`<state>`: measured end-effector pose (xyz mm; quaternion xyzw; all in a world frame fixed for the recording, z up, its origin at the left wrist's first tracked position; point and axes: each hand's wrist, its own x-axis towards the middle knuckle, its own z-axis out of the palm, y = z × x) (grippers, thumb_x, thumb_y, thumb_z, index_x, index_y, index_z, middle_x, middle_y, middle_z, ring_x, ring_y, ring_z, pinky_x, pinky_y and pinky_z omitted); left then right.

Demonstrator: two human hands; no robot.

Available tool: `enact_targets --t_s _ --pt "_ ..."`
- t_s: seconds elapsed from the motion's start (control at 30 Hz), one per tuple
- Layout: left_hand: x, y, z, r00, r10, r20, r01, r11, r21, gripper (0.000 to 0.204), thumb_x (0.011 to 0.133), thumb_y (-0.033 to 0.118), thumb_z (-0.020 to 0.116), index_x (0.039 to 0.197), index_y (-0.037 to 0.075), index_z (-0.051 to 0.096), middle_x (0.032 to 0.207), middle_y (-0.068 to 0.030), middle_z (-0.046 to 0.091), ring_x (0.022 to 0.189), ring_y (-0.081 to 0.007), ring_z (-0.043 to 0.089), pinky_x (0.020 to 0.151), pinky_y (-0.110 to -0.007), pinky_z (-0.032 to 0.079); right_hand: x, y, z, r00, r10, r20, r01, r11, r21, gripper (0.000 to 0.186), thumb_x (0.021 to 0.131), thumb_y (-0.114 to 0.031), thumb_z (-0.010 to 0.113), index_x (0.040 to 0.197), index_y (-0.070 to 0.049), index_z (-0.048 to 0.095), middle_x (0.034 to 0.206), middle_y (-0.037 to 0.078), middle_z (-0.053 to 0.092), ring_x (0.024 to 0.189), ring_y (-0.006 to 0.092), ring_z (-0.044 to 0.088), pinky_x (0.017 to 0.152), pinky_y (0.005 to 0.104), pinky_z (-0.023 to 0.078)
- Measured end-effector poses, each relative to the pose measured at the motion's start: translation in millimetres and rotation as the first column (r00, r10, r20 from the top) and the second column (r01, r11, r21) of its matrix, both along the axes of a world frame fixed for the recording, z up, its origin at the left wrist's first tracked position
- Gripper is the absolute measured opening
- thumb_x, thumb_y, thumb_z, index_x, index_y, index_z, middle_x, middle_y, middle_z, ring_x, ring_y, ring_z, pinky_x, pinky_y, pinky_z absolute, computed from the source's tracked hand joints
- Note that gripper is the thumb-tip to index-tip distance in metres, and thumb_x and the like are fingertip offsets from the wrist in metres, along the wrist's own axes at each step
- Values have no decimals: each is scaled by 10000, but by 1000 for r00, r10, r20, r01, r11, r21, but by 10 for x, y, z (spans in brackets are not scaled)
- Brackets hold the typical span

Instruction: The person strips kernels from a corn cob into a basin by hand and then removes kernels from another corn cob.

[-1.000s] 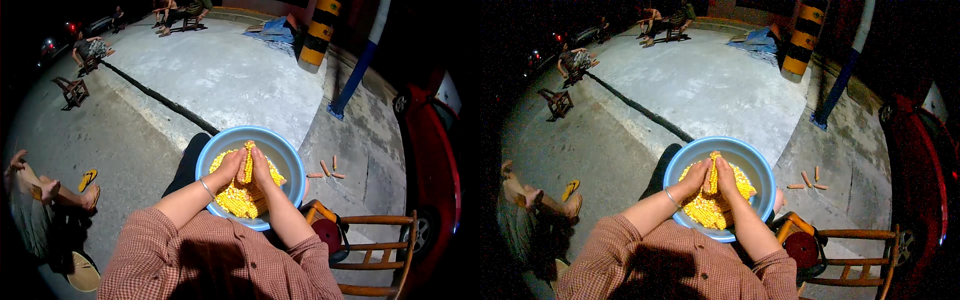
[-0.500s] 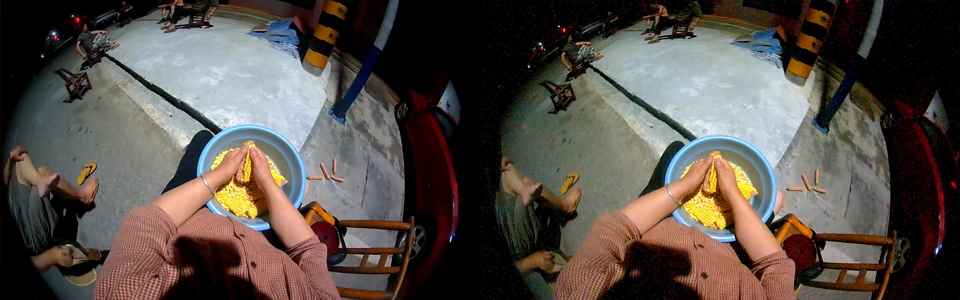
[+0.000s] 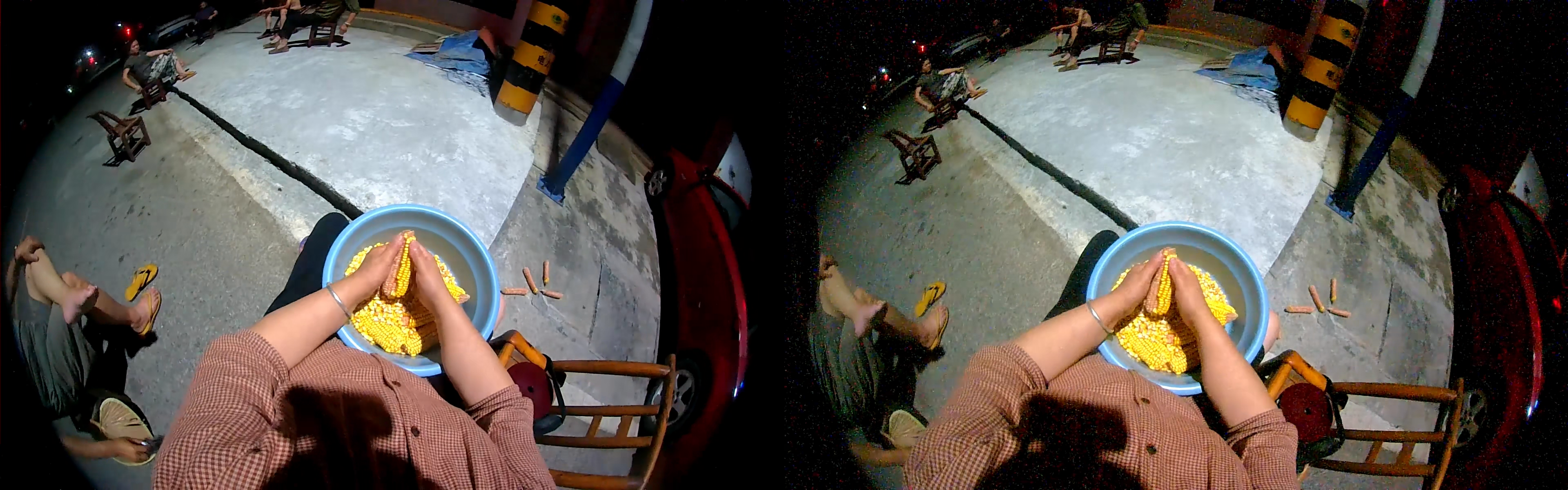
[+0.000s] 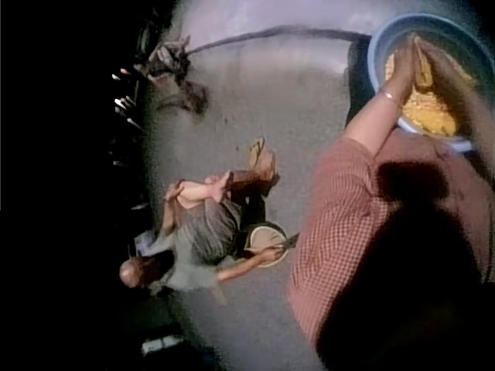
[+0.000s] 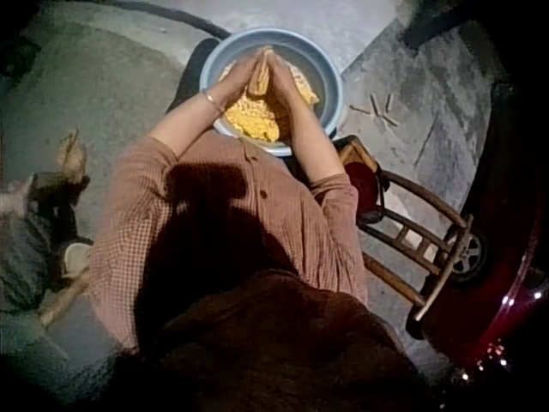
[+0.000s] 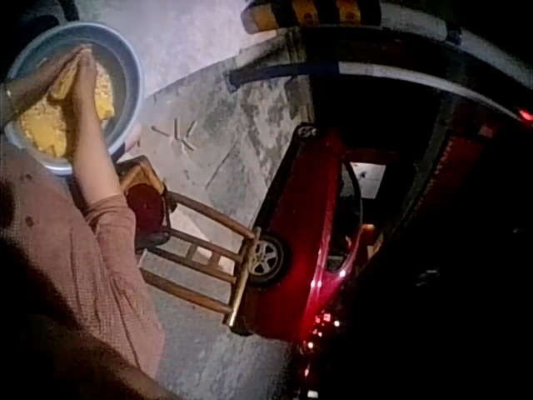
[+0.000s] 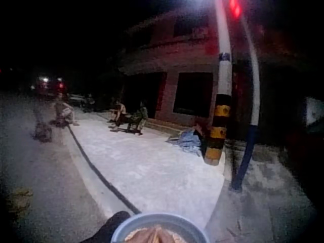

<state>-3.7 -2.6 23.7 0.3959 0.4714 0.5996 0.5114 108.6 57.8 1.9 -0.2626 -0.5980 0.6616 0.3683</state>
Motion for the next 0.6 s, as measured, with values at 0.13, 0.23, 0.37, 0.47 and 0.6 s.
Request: enact_targets --t_s 0.13,0.23,0.37,0.47,0.6 --pt "-8 38 -79 999 -32 -22 32 999 8 482 918 386 347 1049 -44 519 925 -97 579 815 -143 548 742 -254 430 8 -58 139 987 50 -155 -93 955 -280 425 914 -358 377 1131 -3 464 1076 103 521 974 180 500 877 302 372" --pt "-2 115 -195 999 -46 25 46 999 -4 444 920 351 349 1051 -37 521 921 -96 580 813 -138 550 739 -256 433 28 -93 215 979 26 -204 -107 910 -401 441 906 -391 383 1114 -13 472 1035 103 534 952 193 515 851 318 400" --pt "0 141 -216 992 -99 75 98 995 18 367 912 265 367 1057 -37 519 913 -98 588 808 -138 557 734 -253 435 63 3 185 949 -33 -313 -97 915 -392 476 883 -457 389 1099 -41 473 1028 99 536 949 206 523 843 345 427" --pt "2 94 -134 988 -152 -7 152 988 -9 308 911 222 357 1034 -4 526 870 -63 584 727 -115 559 618 -227 455 123 100 210 927 -140 -349 -21 908 -419 468 868 -468 414 1062 -49 485 1007 96 540 941 207 523 842 356 434" --pt "-6 87 -126 975 -219 -39 217 975 -46 292 918 239 369 1015 22 540 826 -31 587 653 -86 551 528 -186 440 133 81 253 917 -190 -350 12 891 -453 477 853 -481 436 1046 -48 485 996 91 544 923 207 530 822 361 453"
